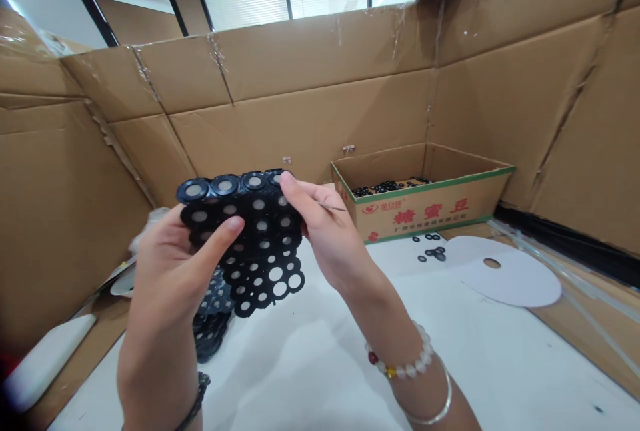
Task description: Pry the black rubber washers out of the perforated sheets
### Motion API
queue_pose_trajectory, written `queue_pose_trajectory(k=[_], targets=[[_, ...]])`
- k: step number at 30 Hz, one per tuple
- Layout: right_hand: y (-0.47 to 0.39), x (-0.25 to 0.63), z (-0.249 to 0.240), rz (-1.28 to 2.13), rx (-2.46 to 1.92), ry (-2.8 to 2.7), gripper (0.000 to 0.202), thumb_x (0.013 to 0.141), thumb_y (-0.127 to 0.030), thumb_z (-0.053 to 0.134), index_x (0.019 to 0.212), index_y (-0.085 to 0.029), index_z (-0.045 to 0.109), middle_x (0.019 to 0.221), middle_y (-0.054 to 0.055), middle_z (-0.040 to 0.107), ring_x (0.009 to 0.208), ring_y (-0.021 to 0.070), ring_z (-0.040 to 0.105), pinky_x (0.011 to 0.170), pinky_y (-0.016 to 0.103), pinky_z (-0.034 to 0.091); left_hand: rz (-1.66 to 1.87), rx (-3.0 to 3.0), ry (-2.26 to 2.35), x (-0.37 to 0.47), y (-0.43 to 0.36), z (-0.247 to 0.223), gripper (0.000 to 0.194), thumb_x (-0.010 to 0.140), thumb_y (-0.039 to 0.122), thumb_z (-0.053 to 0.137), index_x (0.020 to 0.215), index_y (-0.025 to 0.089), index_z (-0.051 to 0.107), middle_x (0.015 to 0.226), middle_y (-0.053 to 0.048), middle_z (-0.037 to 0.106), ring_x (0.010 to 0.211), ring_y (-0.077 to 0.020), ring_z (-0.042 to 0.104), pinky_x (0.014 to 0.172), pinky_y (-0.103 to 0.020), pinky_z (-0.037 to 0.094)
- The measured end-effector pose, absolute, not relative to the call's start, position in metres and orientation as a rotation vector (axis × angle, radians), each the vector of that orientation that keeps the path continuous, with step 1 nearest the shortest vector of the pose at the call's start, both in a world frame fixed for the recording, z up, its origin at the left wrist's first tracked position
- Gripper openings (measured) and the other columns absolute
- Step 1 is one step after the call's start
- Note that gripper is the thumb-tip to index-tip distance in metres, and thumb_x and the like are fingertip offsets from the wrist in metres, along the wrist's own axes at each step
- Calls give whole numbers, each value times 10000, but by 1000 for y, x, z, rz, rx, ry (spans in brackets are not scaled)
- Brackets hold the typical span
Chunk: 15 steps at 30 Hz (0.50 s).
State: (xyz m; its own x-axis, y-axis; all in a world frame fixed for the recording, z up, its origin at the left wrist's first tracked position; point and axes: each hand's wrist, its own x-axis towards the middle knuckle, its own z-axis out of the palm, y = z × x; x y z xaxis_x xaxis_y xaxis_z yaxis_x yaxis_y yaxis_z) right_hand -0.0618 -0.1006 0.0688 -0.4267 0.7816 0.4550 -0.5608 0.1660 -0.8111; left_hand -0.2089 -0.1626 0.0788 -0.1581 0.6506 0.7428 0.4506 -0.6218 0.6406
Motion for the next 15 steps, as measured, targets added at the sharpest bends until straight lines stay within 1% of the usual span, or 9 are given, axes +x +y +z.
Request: queue_pose_trajectory(k=[2,4,6,8,12,15], targets=[[-102,-61,70,1553,-191,-1347,295,872,-525,606,881,-268,750,926,12,728,926,183,647,773,298,515,1920,1943,1299,-210,-162,79,78,839,277,731,904,236,720,889,24,721,797,-141,669,683,-196,559],[-105,-61,71,1590,-117,-1376,228,884,-458,620,919,-274,750,949,5,728,941,173,652,842,305,513,1945,1956,1282,-211,-162,78,63,846,261,727,908,254,726,903,47,719,821,-116,663,717,-169,548],[-109,-60,72,1608,-69,-1395,162,874,-381,654,952,-273,746,974,-2,726,950,162,655,918,312,498,1957,1954,1259,-211,-162,78,68,851,245,723,915,270,725,917,68,716,843,-92,657,742,-141,535],[-111,-61,73,1597,-67,-1396,146,849,-336,687,967,-269,742,996,-4,724,965,159,653,964,317,481,1958,1941,1246,-212,-163,78,50,856,241,720,899,265,721,904,74,713,831,-84,654,730,-133,530],[-114,-63,72,1536,-110,-1387,141,817,-323,717,943,-266,741,1005,-3,719,993,161,641,983,320,469,1973,1928,1221,-213,-164,78,16,858,244,716,873,250,715,889,59,710,820,-97,654,728,-152,538],[-114,-67,70,1469,-147,-1380,147,818,-337,714,949,-275,740,990,4,715,976,167,634,965,335,471,1958,1924,1196,-215,-162,78,70,847,252,726,916,253,713,922,35,712,840,-125,664,741,-182,556]])
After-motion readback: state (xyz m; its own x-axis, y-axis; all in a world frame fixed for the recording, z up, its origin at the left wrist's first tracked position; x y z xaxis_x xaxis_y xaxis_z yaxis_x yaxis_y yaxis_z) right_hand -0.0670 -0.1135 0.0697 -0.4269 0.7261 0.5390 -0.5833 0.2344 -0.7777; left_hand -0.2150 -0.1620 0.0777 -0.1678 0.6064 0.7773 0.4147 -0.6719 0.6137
